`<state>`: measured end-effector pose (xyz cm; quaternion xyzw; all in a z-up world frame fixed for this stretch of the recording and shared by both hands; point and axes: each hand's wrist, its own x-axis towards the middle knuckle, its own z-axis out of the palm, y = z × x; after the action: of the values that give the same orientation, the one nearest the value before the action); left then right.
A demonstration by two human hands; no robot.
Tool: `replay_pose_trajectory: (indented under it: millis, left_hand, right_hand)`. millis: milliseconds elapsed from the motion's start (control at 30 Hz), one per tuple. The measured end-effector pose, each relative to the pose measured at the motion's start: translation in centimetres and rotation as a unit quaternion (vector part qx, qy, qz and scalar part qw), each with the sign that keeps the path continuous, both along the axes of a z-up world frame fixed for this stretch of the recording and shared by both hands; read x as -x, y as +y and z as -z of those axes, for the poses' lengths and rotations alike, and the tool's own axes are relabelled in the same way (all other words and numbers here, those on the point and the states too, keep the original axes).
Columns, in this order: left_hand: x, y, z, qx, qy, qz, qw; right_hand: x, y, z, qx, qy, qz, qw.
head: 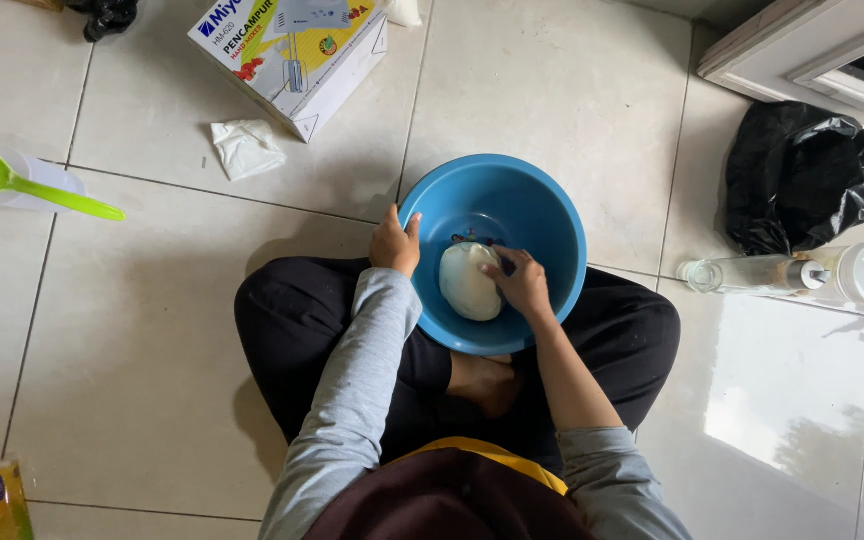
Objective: Kneading a large piece of dough in a blue plastic bowl by hand while sitting on the floor.
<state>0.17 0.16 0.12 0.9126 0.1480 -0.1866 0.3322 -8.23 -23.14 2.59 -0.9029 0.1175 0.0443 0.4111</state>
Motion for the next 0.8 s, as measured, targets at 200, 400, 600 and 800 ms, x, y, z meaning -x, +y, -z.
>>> replay_pose_trajectory:
  millis: [200,400,600,800]
  left_hand:
    - [0.0,-0.2,0.0,-0.004,-0.004,-0.001,1.000]
    - [0.1,-0.1,1.3,-0.014,-0.009,0.002,1.000]
    - [0.1,-0.1,1.2,-0.011,-0.028,-0.001,1.000]
    - [0.0,0.0,2.0,-0.021,-0.028,-0.002,0.999]
  right_hand:
    - [-3.3,0.1,4.3,0.102,0.087,-0.012,0.991]
    - [-4.3,-1.7,10.4,-0.011,0.168,0.072,0.983]
    - [-2.9,2.1,-3.8,0.055,-0.039,0.037,0.997]
    - [-3.2,3.1,1.0,0.195,-0.059,-0.247,0.947]
